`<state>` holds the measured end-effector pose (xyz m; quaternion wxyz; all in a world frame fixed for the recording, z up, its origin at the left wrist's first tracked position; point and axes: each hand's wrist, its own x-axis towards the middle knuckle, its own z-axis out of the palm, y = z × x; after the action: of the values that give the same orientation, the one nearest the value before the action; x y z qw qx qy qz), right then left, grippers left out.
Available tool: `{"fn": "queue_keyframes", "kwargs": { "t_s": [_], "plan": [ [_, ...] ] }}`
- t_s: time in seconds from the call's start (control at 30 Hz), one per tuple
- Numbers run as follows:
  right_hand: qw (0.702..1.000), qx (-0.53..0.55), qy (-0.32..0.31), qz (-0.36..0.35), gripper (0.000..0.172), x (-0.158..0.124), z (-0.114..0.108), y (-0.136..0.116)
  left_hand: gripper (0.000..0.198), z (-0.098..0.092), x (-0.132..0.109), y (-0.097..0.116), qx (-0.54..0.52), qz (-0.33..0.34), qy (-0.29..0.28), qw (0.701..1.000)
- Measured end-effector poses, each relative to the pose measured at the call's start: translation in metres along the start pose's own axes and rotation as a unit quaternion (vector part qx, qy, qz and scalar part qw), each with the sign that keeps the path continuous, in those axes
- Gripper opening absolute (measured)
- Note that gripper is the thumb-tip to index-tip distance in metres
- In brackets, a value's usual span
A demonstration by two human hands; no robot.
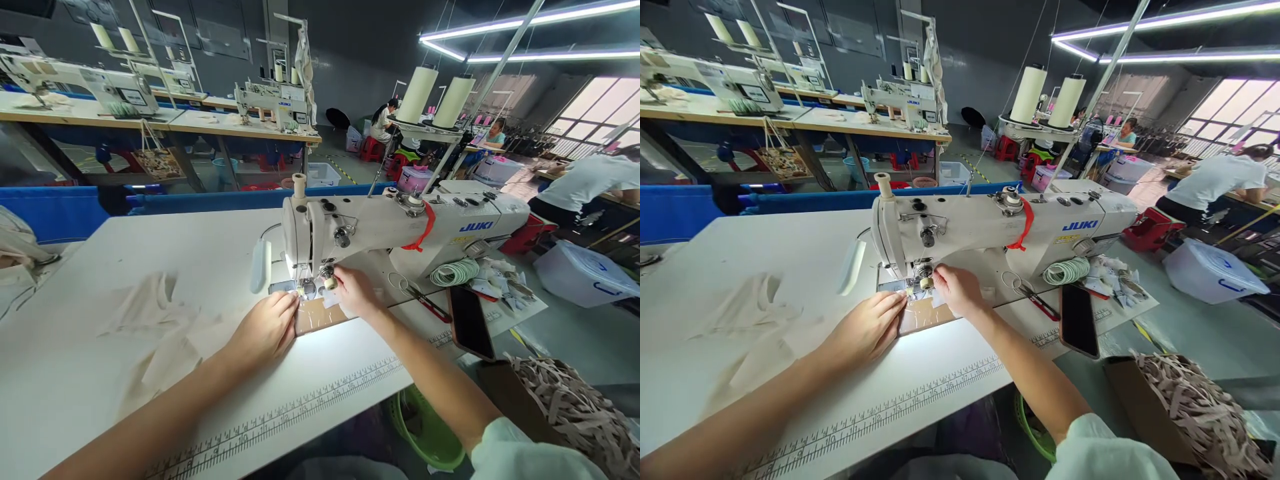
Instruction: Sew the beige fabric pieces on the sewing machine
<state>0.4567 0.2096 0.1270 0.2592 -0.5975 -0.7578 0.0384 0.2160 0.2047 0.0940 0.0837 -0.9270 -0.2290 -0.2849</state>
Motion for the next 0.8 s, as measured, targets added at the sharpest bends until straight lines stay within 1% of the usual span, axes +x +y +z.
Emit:
{"fn": "queue_keyframes", "kwargs": {
  "t_s": [0.13, 0.37, 0.43, 0.67, 0.8],
  "plan": [
    [1.0, -0.017, 0.006, -0.004, 0.032, 0.0, 0.0, 0.001, 0.039, 0.001, -0.001, 0.0, -0.002, -0.005, -0.004, 1.0],
    [0.999, -0.029, 0.017, 0.02, 0.039, -0.002, 0.004, -0.001, 0.033, -0.004, 0.002, -0.001, 0.038, 0.024, 0.003, 0.999],
    [0.999, -0.029, 0.016, 0.017, 0.039, -0.002, 0.004, 0.0, 0.032, -0.004, 0.002, -0.001, 0.046, 0.03, 0.003, 0.998],
    [1.0, -0.005, -0.019, -0.004, 0.043, -0.008, -0.004, -0.002, 0.033, -0.003, 0.0, -0.006, 0.039, 0.031, -0.01, 0.999],
    [1.0, 0.0, -0.025, -0.01, 0.04, -0.013, -0.005, -0.003, 0.036, -0.002, 0.001, -0.009, 0.02, 0.023, -0.021, 0.999]
  ]
}}
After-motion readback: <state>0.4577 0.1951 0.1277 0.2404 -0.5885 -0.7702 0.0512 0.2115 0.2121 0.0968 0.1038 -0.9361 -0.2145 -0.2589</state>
